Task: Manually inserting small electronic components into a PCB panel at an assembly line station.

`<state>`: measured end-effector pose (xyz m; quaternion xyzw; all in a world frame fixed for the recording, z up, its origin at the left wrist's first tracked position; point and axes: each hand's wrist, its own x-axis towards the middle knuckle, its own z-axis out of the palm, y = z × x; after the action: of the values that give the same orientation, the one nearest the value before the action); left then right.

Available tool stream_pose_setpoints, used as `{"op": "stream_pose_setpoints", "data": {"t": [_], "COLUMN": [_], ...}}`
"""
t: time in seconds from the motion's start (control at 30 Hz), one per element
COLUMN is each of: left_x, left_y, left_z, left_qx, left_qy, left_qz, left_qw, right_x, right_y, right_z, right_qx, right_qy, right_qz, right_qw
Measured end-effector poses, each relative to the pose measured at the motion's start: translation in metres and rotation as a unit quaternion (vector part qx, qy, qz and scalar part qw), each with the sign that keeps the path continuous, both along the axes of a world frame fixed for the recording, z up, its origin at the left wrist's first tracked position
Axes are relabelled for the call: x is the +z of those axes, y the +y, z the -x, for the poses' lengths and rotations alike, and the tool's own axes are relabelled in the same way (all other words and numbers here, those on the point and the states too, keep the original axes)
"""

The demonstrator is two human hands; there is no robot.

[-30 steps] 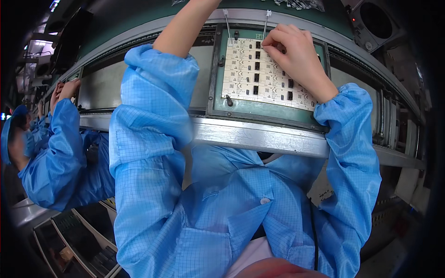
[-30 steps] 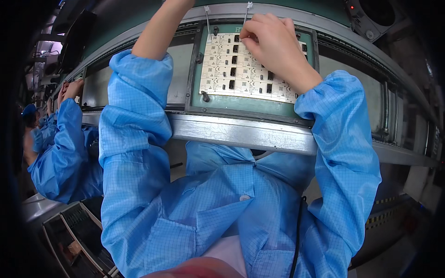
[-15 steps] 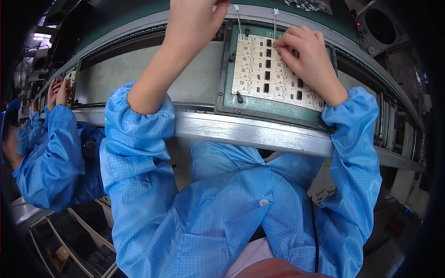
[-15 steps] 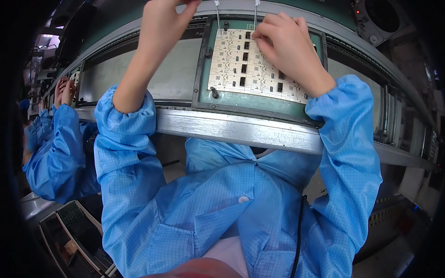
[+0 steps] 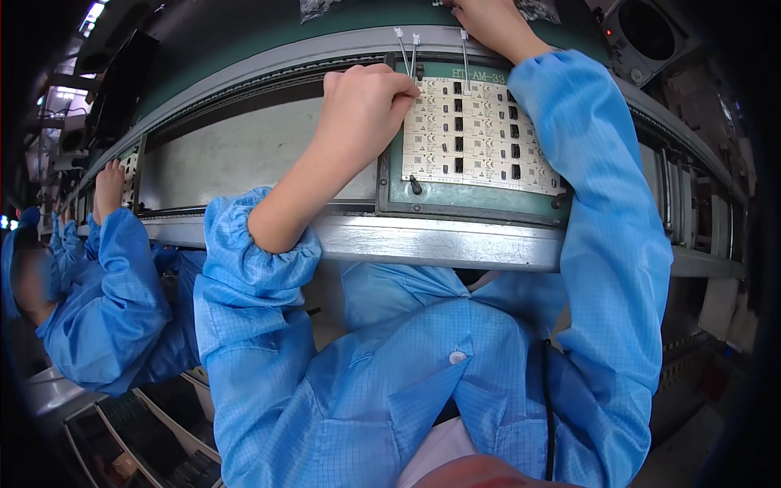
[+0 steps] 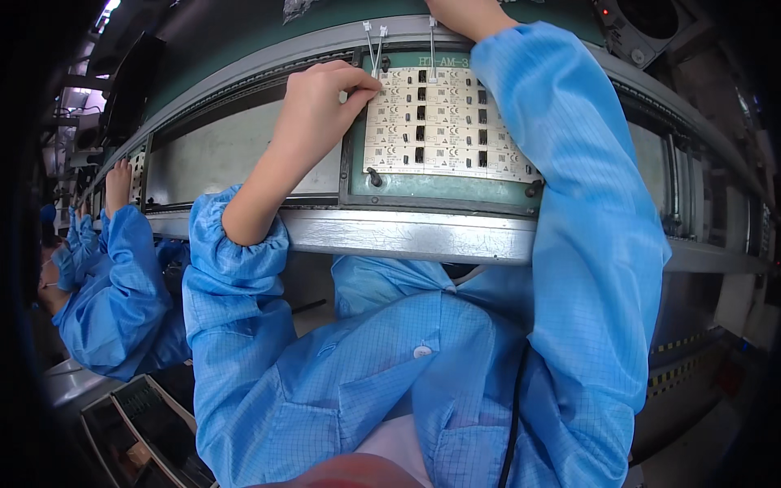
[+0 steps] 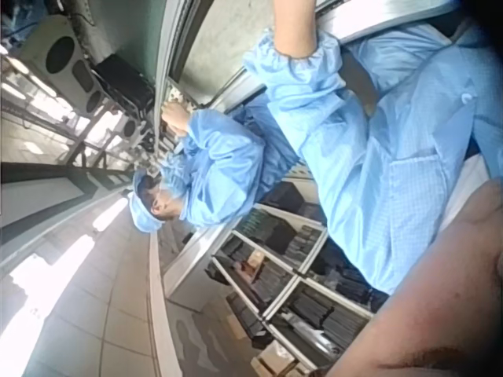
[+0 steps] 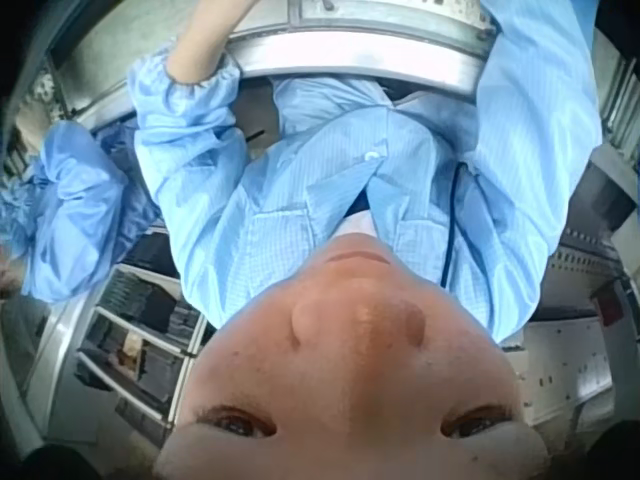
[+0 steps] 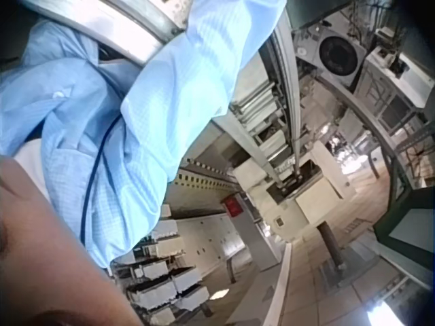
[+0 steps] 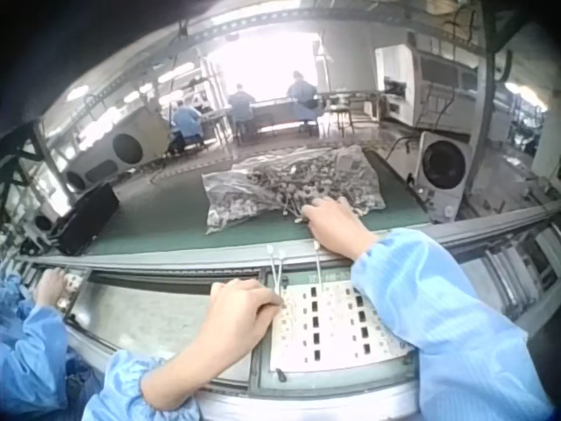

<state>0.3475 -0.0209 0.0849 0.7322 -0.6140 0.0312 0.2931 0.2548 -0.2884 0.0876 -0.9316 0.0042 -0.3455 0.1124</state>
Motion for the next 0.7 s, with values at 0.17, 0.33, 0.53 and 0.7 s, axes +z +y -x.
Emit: {"op": "stream_pose_setpoints", "data": {"t": [0.17,0.33,0.53,0.7], "left_x": [0.005,0.021,0.021,0.020], "left_y": [0.002,-0.002,-0.004,0.000], "left_z": [-0.004,0.004,0.019,0.021], "left_qx": [0.040,0.057,0.087,0.077], "left_qy": [0.071,0.084,-0.129,-0.180], "left_qz": [-0.044,-0.073,-0.091,-0.079], "left_qw": [0.996,0.992,0.984,0.978], "right_x": [0.014,0.014,0.059,0.058], "right_y": [0.019,-0.015,-0.022,-0.031], "right_z": [-0.020,-0.016,0.005,0.020], "right_qx": [-0.140,-0.052,0.010,0.035], "right_qy": [0.106,-0.060,-0.167,-0.120], "right_qz": [0.068,-0.051,-0.373,-0.517], "right_qw": [0.982,0.996,0.913,0.847]}}
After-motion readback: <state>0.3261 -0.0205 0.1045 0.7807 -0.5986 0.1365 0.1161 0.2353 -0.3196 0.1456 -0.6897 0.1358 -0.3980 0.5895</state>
